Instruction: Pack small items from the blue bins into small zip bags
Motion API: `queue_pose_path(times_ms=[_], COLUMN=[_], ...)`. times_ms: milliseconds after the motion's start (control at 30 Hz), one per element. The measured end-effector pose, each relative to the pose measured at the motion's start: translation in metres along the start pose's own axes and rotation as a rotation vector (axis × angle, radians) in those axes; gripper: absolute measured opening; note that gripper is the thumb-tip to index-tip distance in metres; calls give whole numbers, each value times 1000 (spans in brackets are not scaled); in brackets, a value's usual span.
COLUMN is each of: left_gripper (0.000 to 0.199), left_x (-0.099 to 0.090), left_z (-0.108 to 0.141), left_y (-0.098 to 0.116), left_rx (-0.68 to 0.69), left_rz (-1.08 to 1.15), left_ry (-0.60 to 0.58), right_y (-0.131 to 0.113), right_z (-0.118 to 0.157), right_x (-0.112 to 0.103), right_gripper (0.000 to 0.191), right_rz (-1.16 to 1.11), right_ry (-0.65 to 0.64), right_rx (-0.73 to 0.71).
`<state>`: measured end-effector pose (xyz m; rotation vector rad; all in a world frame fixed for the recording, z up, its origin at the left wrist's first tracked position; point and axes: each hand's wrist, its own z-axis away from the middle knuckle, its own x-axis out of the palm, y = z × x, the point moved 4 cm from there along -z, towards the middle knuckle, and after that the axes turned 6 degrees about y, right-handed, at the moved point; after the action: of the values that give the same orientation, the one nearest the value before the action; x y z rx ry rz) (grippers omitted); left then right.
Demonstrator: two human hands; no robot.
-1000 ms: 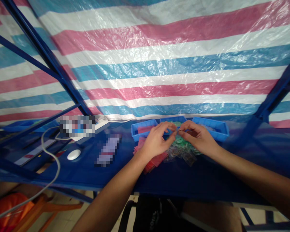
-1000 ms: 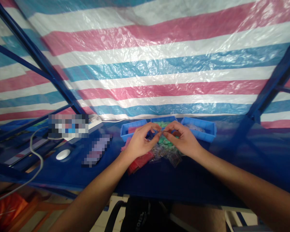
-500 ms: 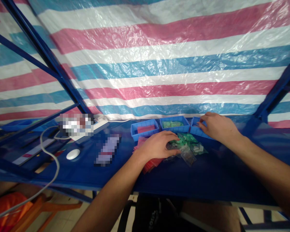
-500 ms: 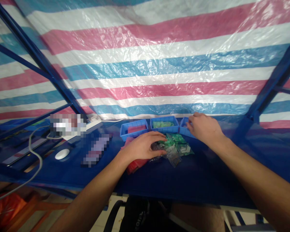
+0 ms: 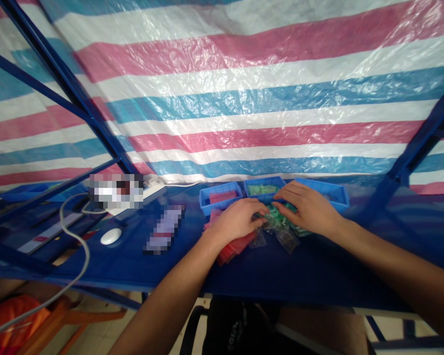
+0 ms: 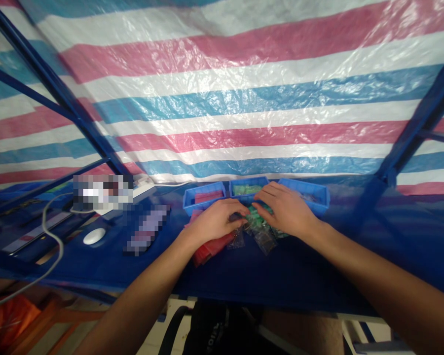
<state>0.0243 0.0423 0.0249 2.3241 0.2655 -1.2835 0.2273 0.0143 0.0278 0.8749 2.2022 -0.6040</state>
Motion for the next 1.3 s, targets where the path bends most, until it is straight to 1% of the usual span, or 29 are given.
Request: queue_pose_path(times_ms=[133, 233, 333, 433, 533, 600, 733, 867, 967, 1067, 1200, 1300], left_gripper=[19, 23, 24, 22, 17, 13, 13, 21, 19, 18, 27, 35], left_x=[3, -1, -8, -16, -21, -22, -20, -14, -12, -12, -11, -10], left_z=[0, 0, -2, -4, -5, -5, -4, -4, -4, -5, -4, -3], left_y=[-4, -1, 3, 6, 7, 8, 8, 6, 3, 1, 0, -1], left_rx=[-15, -19, -37, -67, -92, -100, -128, -171, -203, -213, -207, -212], left_rz=[24, 35, 54, 111, 171, 204, 263, 355, 378, 372, 369, 376], left_ry=[11, 37, 109, 215, 316, 350, 358, 324, 305, 321, 367, 385], right_y=[-8, -12, -13, -13, -9, -6, -2, 0, 1, 0, -3, -3], right_z=[0, 1, 2, 4, 6, 8, 9, 10, 10, 9, 9, 9], right_x=[3, 4, 5, 9, 17, 22, 28, 29, 30, 33, 37, 39], right_gripper=[21, 19, 18, 18, 23, 25, 26, 31, 33, 35, 36, 38], right_rz=[-95, -138, -207, -310, -420, -509, -722, -801, -858, -911, -985, -1052], right_ry=[24, 30, 58, 88, 93, 103, 136, 171, 172, 168, 177, 207], right_rx=[-3, 6, 53, 117, 220, 305, 426, 491, 519, 533, 548, 580])
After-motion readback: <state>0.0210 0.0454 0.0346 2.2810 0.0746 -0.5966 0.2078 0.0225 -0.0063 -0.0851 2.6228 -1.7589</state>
